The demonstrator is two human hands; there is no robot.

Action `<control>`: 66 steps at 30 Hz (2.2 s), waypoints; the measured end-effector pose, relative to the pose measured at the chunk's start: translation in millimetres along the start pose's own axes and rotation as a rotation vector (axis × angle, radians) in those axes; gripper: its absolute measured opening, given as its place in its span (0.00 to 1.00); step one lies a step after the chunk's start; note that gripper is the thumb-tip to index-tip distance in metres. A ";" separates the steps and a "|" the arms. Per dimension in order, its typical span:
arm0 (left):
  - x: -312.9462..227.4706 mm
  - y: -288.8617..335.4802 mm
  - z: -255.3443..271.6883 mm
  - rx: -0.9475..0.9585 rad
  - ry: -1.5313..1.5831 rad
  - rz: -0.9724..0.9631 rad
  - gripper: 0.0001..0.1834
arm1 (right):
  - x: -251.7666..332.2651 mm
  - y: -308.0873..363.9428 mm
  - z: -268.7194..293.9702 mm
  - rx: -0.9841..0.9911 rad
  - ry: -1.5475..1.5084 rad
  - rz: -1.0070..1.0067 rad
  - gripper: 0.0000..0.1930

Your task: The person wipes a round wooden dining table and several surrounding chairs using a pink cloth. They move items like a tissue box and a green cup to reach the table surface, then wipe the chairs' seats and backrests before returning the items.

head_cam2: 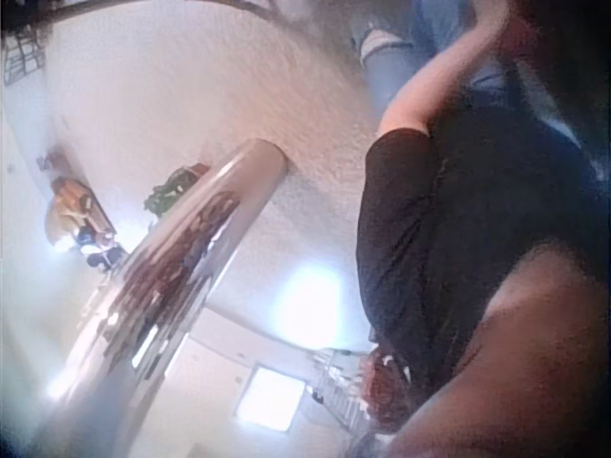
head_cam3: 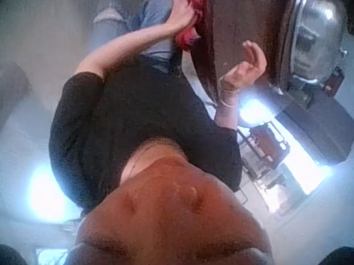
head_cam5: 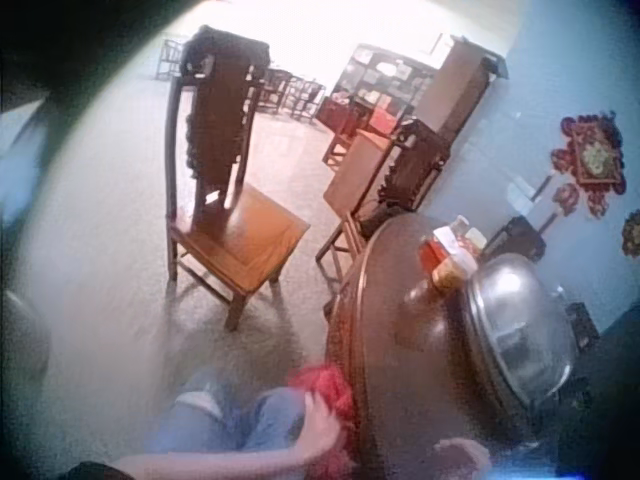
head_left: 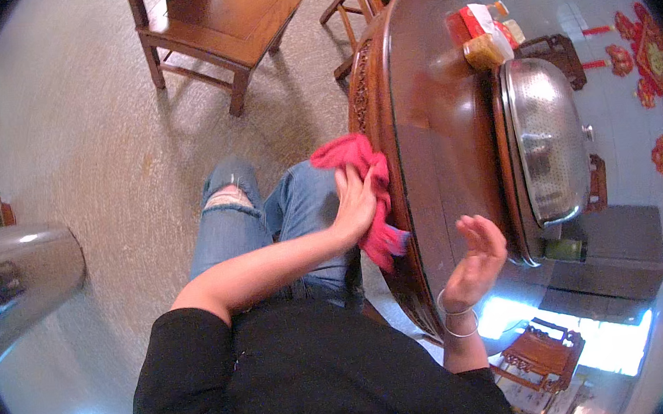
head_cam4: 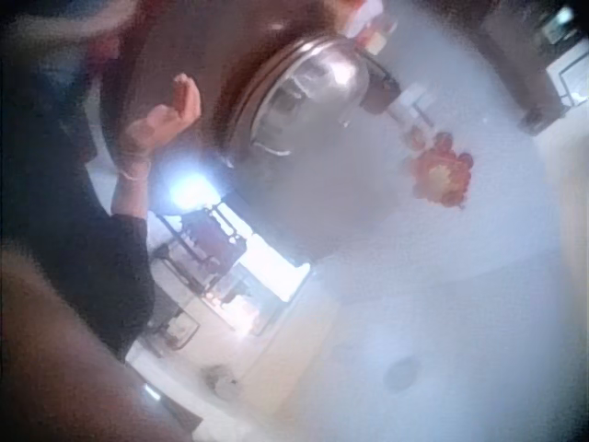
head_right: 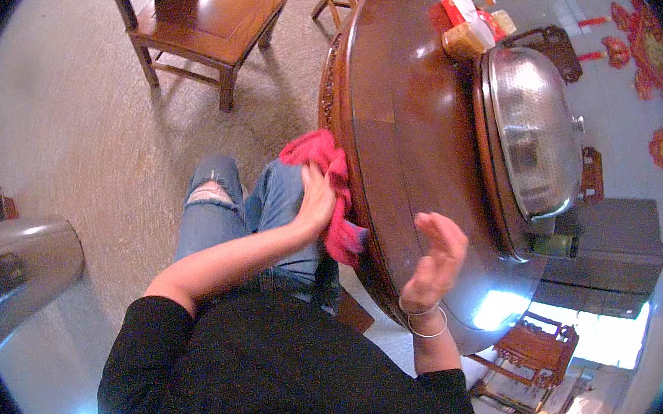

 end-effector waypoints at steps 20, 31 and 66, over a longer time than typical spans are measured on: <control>-13.5 -162.6 31.7 -0.050 -0.198 -0.159 0.27 | -41.4 -5.9 -32.0 0.201 0.228 -0.209 0.21; -19.0 23.2 -6.9 0.104 -0.419 -0.113 0.32 | -47.9 -3.2 -35.2 0.259 0.303 -0.223 0.22; -20.8 -276.9 47.0 0.053 -0.339 -0.200 0.23 | -46.0 -12.7 -37.9 0.251 0.288 -0.253 0.23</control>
Point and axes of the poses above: each hand's wrist, its own y-axis away from the middle knuckle, its own z-axis out of the back of the hand, x = y × z, the point moved 10 cm from there along -y, towards the middle knuckle, and after that the axes turned 5 degrees about x, right-handed, at the moved point
